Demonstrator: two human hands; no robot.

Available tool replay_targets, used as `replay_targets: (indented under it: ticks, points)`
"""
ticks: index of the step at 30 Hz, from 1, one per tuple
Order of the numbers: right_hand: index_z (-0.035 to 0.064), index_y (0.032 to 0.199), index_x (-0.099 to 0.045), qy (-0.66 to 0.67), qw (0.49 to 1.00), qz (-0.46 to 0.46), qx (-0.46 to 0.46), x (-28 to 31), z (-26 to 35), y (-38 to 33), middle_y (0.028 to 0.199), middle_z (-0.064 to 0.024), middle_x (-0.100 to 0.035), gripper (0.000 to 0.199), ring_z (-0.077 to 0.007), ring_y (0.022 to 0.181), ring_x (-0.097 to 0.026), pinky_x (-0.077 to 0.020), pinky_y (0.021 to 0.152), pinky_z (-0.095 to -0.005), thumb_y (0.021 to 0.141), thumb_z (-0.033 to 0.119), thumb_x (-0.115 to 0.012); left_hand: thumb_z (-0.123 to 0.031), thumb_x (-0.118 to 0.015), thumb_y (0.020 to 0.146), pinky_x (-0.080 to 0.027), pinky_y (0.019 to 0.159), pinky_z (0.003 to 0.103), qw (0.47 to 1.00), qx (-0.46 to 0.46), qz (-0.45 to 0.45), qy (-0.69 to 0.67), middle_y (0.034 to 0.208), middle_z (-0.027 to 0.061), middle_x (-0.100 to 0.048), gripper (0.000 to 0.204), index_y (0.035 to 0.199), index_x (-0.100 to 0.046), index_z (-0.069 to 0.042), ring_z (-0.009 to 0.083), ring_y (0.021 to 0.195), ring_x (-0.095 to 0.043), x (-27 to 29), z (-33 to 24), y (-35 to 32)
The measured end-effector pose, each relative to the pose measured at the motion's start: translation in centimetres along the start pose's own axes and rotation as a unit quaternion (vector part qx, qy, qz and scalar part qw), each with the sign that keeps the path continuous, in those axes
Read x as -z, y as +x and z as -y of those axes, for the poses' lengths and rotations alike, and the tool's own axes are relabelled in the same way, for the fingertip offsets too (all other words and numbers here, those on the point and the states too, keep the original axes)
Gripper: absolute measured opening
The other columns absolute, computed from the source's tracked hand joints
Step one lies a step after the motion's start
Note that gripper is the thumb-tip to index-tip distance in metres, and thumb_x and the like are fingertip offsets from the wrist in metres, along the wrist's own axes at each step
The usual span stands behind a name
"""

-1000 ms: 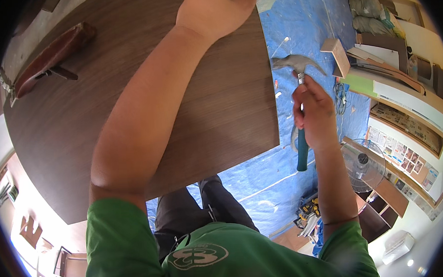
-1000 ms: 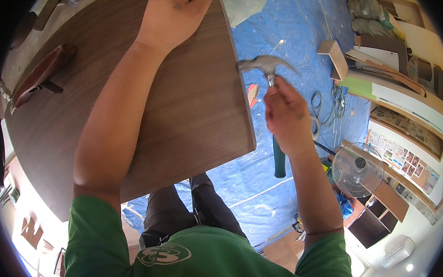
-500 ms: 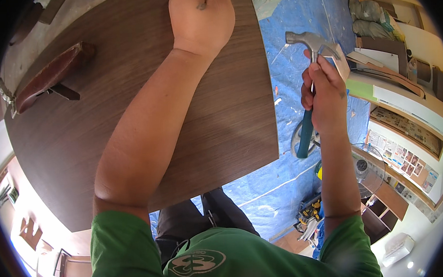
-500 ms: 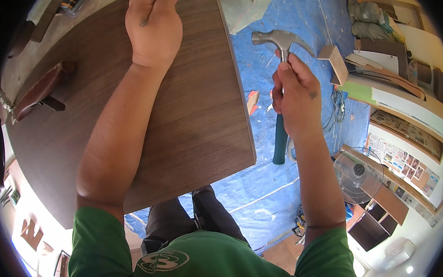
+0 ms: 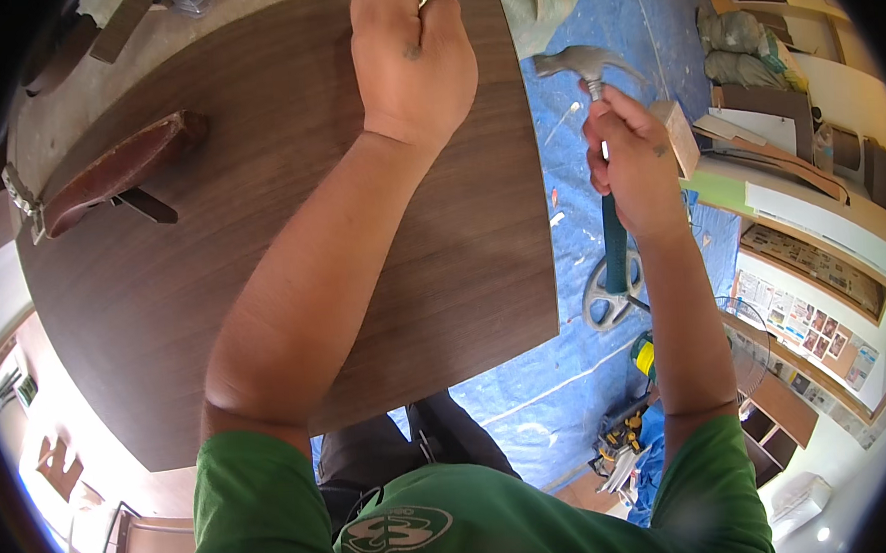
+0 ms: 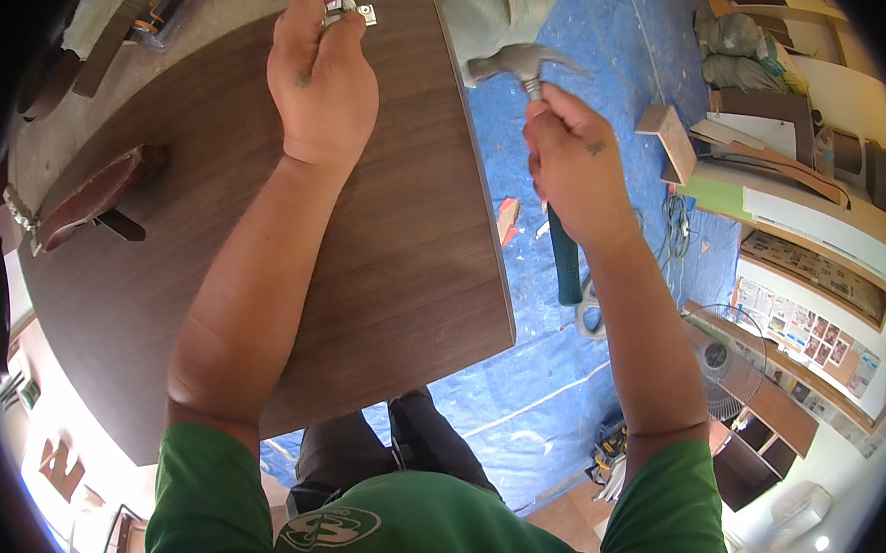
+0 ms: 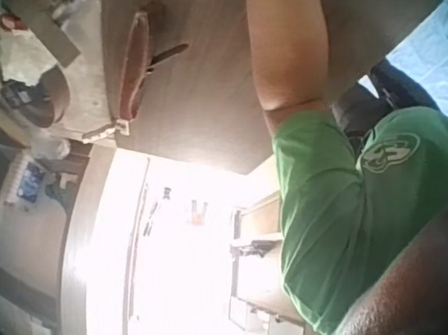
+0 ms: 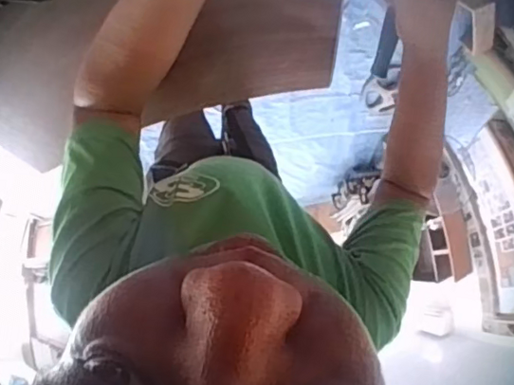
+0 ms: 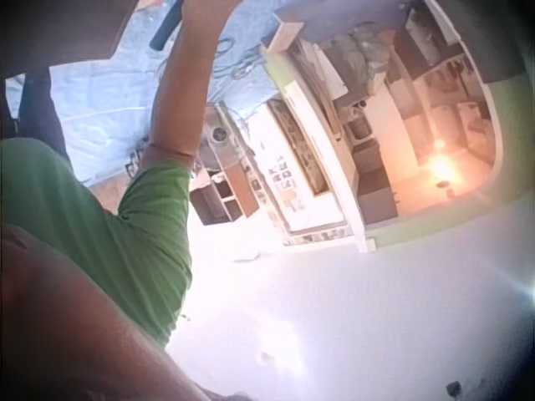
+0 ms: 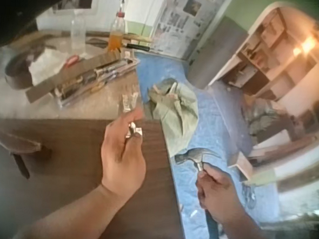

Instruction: The person smooths the edge of a wooden cabinet door with a sanding block, then uses a hammer to tap the door edge and a hinge area. They continue to smooth the door edge with a chisel, repeatedly tapping and scraping along the same edge.

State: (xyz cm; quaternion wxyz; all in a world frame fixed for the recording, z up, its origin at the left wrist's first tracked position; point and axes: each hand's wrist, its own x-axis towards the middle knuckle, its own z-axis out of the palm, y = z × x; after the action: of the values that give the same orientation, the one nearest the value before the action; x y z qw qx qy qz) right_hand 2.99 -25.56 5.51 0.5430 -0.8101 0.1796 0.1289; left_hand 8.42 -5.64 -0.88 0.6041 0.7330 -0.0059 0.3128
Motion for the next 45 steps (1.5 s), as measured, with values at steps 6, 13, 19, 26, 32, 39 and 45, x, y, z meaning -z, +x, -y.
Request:
replay_targets:
  ticks: [6, 13, 19, 26, 32, 39, 45]
  points:
    - [0.0077, 0.085, -0.057, -0.004, 1.0, -0.002, 0.015, -1.7, 1.3, 1.8, 0.067, 0.0011, -0.048, 0.018, -0.0081, 0.05, -0.043, -0.0319, 0.041, -0.0261, 0.101, 0.014, -0.053, 0.001, -0.052, 0.094, -0.047, 0.1, 0.042, 1.0, 0.001, -0.007, -0.012, 0.119, 0.0213, -0.066, 0.033, 0.125, -0.065, 0.002, 0.0368, 0.113, -0.061, -0.4, 0.4, 0.1]
    - [0.0072, 0.089, -0.058, 0.038, 0.998, -0.038, 0.046, -2.1, 2.4, 5.3, 0.069, 0.0013, -0.048, 0.018, -0.0084, 0.05, -0.042, -0.0321, 0.042, -0.0271, 0.103, 0.017, -0.053, 0.001, -0.052, 0.094, -0.046, 0.1, 0.042, 1.0, 0.017, 0.007, 0.003, 0.12, 0.0218, -0.065, 0.034, 0.126, -0.064, 0.001, 0.0369, 0.113, -0.06, -0.3, 0.0, 0.0]
    - [0.0067, 0.086, -0.057, 0.039, 0.998, -0.016, 0.056, -2.2, 4.6, 7.4, 0.069, 0.0008, -0.049, 0.02, -0.0098, 0.05, -0.042, -0.0337, 0.043, -0.0279, 0.103, 0.018, -0.054, -0.004, -0.053, 0.097, -0.048, 0.093, 0.039, 1.0, -0.008, -0.024, 0.008, 0.11, 0.0195, -0.066, 0.027, 0.121, -0.065, 0.002, 0.0325, 0.103, -0.062, -0.6, 0.9, 0.1]
    - [0.0067, 0.092, -0.062, 0.028, 0.998, 0.002, 0.054, -2.2, 4.8, 8.7, 0.069, -0.0002, -0.048, 0.018, -0.0103, 0.05, -0.041, -0.0352, 0.045, -0.0284, 0.104, 0.017, -0.052, 0.001, -0.053, 0.093, -0.048, 0.095, 0.035, 0.999, 0.043, 0.009, 0.003, 0.119, 0.0085, -0.069, 0.036, 0.125, -0.068, -0.007, 0.0229, 0.105, -0.059, -0.4, 1.3, -0.1]
    - [0.0078, 0.087, -0.057, 0.024, 0.999, 0.021, 0.028, -2.8, 5.3, 8.2, 0.068, 0.0008, -0.047, 0.019, -0.0089, 0.05, -0.04, -0.0332, 0.044, -0.0287, 0.104, 0.017, -0.053, -0.001, -0.055, 0.095, -0.048, 0.097, 0.036, 0.997, 0.069, 0.024, 0.016, 0.119, 0.0088, -0.069, 0.035, 0.128, -0.068, -0.008, 0.0234, 0.108, -0.059, -0.3, 1.2, -0.1]
    - [0.0076, 0.09, -0.055, 0.0, 1.0, 0.026, -0.016, -2.4, 3.8, 5.8, 0.069, 0.0009, -0.048, 0.017, -0.0093, 0.05, -0.041, -0.0328, 0.044, -0.0284, 0.104, 0.018, -0.054, -0.002, -0.056, 0.095, -0.048, 0.095, 0.036, 0.997, 0.081, 0.011, -0.012, 0.119, 0.0088, -0.068, 0.034, 0.126, -0.068, -0.007, 0.0235, 0.108, -0.058, -0.7, 0.9, -0.2]
    - [0.0064, 0.102, -0.064, 0.001, 0.998, 0.012, 0.068, -0.8, 6.8, 4.6, 0.074, 0.0005, -0.053, 0.016, -0.0082, 0.051, -0.045, -0.0349, 0.045, -0.0271, 0.103, 0.022, -0.06, -0.002, -0.06, 0.085, -0.047, 0.096, 0.046, 1.0, 0.02, -0.01, -0.017, 0.11, 0.0122, -0.066, 0.027, 0.111, -0.067, -0.006, 0.0353, 0.106, -0.057, -0.7, 1.7, 0.0]
